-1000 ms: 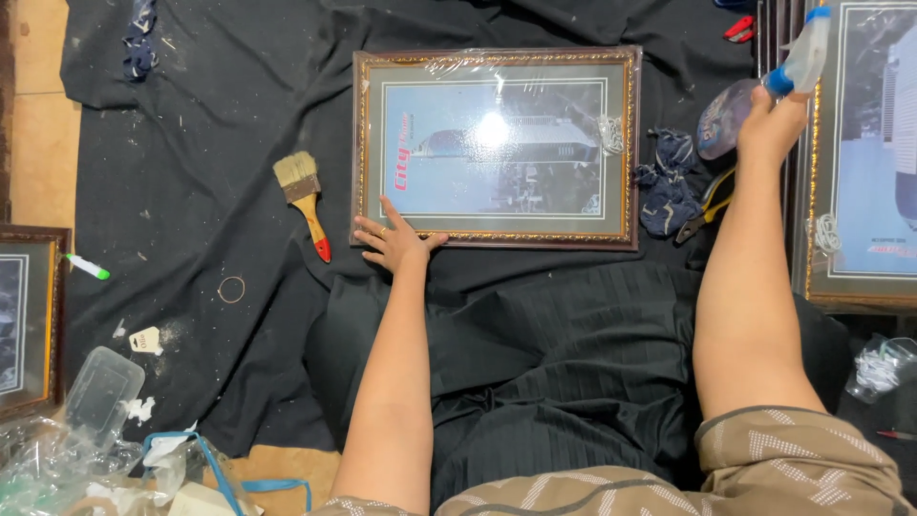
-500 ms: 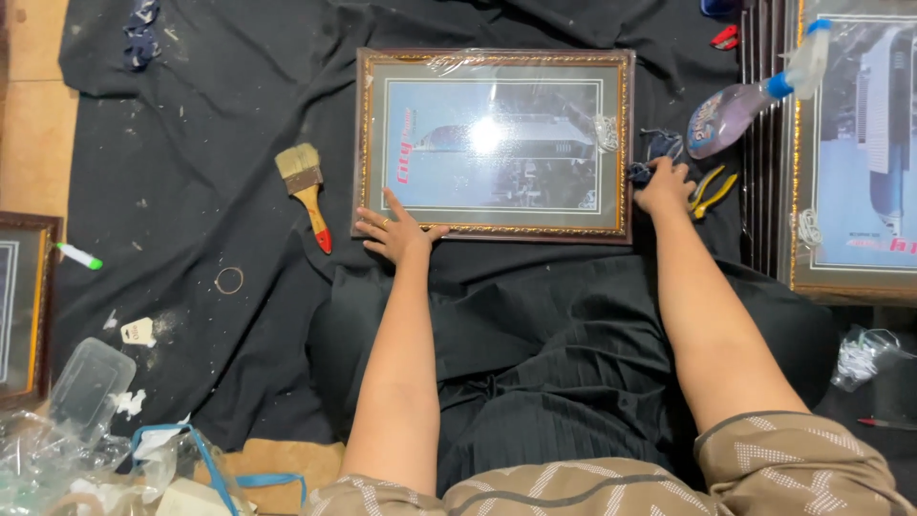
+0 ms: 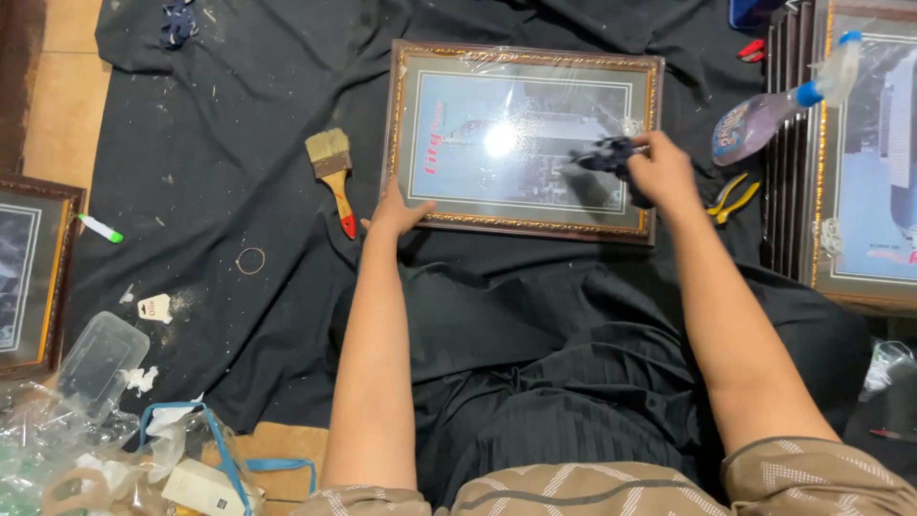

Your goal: The person cleans a framed picture by first brushing off dust with a paintbrush, then spraying a cleaning solution onto the glass, and finally wiping the surface with a dark cloth. The person repeats this process on multiple frames placed on a black cloth on the floor.

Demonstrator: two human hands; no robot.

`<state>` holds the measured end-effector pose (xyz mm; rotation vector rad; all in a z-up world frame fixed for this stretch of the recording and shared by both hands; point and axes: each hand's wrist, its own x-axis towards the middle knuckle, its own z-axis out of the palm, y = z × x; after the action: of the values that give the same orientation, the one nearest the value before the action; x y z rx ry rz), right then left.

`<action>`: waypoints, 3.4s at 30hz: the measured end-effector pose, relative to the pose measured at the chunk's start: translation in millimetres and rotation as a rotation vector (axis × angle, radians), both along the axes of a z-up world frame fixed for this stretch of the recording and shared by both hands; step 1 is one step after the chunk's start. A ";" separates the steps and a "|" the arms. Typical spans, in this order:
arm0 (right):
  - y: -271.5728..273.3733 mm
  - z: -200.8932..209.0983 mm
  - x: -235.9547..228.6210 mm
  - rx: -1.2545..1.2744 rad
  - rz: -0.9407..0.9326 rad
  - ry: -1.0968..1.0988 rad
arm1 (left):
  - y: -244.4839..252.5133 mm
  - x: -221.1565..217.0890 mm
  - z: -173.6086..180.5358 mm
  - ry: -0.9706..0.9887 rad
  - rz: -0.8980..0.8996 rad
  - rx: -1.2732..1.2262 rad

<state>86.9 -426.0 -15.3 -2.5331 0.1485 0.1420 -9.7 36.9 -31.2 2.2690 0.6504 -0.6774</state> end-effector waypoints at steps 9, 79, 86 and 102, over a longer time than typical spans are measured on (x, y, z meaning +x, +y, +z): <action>93.2 -83.6 -48.6 -0.116 0.361 -0.273 | 17.4 11.3 -11.3 -0.375 0.531 -0.399; 280.9 -66.7 -94.7 -0.050 1.123 -0.673 | 29.2 57.1 5.6 -0.592 0.930 -0.830; 366.7 -112.9 -82.8 -0.123 1.096 -0.692 | 35.3 72.2 -53.3 -0.553 0.931 -0.788; 99.2 -107.2 -151.0 -0.602 0.027 -0.510 | 32.2 65.9 -68.0 -0.454 0.711 -0.266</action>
<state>-64.0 -326.8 -122.5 -3.0638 -0.0582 -0.6254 56.2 69.1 -99.2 1.6837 0.9842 0.0939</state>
